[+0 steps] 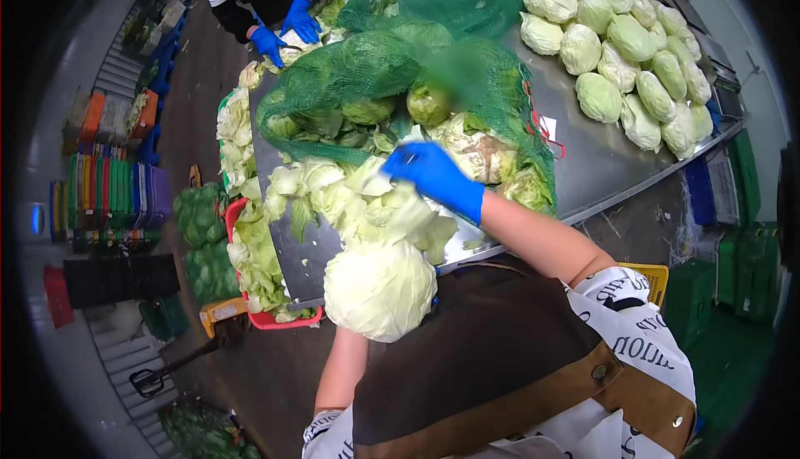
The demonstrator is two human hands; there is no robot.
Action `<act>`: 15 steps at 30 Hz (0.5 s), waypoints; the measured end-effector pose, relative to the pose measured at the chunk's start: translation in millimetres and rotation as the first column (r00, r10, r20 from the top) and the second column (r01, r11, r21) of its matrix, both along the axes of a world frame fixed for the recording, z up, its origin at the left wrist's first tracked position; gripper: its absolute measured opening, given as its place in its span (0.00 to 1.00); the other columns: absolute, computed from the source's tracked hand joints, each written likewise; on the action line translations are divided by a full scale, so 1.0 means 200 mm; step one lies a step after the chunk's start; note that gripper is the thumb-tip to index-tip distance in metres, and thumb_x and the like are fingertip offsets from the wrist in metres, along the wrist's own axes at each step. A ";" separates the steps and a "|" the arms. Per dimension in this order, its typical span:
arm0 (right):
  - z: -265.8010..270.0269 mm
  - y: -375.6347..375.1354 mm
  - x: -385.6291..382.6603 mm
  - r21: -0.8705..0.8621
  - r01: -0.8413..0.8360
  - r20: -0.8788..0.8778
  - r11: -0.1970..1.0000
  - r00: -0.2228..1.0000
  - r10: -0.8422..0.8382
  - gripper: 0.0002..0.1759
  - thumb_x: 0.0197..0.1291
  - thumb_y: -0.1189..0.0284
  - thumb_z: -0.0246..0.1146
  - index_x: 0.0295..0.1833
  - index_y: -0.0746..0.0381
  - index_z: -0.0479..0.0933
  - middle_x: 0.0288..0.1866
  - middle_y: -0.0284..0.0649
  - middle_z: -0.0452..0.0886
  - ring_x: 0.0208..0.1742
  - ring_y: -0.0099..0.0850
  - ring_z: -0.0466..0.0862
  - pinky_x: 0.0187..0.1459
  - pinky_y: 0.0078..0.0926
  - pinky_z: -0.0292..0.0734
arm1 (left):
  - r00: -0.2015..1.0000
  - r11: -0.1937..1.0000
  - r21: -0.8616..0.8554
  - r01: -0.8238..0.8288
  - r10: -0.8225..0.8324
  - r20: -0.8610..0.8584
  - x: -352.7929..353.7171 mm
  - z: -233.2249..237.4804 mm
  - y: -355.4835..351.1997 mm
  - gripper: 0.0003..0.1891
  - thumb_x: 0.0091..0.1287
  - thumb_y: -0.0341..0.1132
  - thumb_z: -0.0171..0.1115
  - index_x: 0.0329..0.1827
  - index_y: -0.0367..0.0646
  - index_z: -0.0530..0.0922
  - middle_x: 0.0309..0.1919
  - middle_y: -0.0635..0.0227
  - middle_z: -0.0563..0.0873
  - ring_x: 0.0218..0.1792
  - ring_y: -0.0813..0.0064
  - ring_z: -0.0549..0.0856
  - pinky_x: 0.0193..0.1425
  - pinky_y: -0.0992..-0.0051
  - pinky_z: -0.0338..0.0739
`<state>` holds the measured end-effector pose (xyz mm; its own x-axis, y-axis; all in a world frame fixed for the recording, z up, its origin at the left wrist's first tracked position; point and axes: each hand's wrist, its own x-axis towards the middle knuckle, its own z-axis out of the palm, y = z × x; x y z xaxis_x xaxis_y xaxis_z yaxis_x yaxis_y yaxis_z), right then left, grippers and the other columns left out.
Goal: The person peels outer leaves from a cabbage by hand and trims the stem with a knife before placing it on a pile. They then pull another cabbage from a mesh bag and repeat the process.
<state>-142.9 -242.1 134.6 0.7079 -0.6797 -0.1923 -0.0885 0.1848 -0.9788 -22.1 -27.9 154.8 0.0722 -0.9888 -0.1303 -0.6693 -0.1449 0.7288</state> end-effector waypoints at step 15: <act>-0.17 -0.30 -0.59 -0.718 0.141 -0.101 0.682 0.948 -0.302 0.27 0.49 0.56 0.69 0.53 0.57 0.77 0.48 0.45 0.81 0.41 0.46 0.82 0.43 0.41 0.77 | 0.941 0.970 0.039 0.242 -0.244 0.235 -0.31 0.06 -0.42 0.22 0.72 0.45 0.47 0.64 0.41 0.69 0.61 0.62 0.75 0.60 0.68 0.75 0.63 0.62 0.72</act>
<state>-261.2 -302.8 100.8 0.5202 -0.8056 0.2837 -0.3376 -0.4991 -0.7981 -83.9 -112.1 167.8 -0.1403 -0.9790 -0.1477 -0.8374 0.0378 0.5452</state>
